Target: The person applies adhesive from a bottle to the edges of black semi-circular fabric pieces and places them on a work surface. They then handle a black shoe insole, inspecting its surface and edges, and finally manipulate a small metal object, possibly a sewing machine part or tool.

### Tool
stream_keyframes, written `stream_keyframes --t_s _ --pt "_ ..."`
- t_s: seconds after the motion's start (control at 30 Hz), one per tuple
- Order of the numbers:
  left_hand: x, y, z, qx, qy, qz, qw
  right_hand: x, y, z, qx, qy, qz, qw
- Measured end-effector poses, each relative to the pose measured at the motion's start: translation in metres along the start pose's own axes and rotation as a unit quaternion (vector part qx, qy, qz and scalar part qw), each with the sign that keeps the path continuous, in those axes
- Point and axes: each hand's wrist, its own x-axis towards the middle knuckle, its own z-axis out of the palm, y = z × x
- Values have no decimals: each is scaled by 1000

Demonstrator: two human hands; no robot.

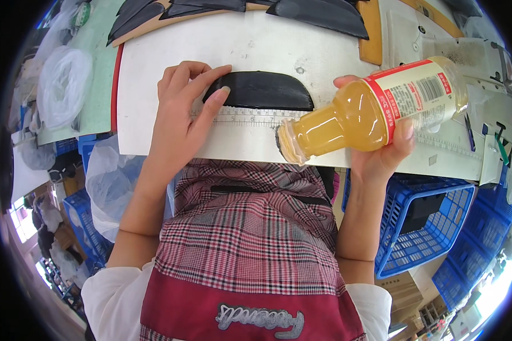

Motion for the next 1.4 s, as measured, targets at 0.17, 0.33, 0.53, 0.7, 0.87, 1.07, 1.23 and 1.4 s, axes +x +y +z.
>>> stream_keyframes --t_s 0.17,0.33,0.53,0.7,0.87,1.07,1.23,1.4 --pt "9 0 5 7 -4 21 1000 -1 -1 -2 -2 -15 10 1000" --pt "11 -1 12 -20 23 33 999 1 -3 -5 0 -24 25 999" --pt "7 -5 4 32 48 84 995 -3 -2 4 -1 -24 24 999" --pt "7 -5 4 65 48 114 990 -2 -1 3 4 -24 29 999" --pt "9 -2 7 26 57 92 994 -2 -3 3 2 -21 29 999" --pt "7 -1 6 56 48 71 995 0 -4 -2 6 -25 23 999" --pt "4 -7 -3 72 56 67 994 -6 1 13 5 -33 25 999" --pt "3 -8 0 79 69 92 990 -5 3 11 19 -31 15 999"
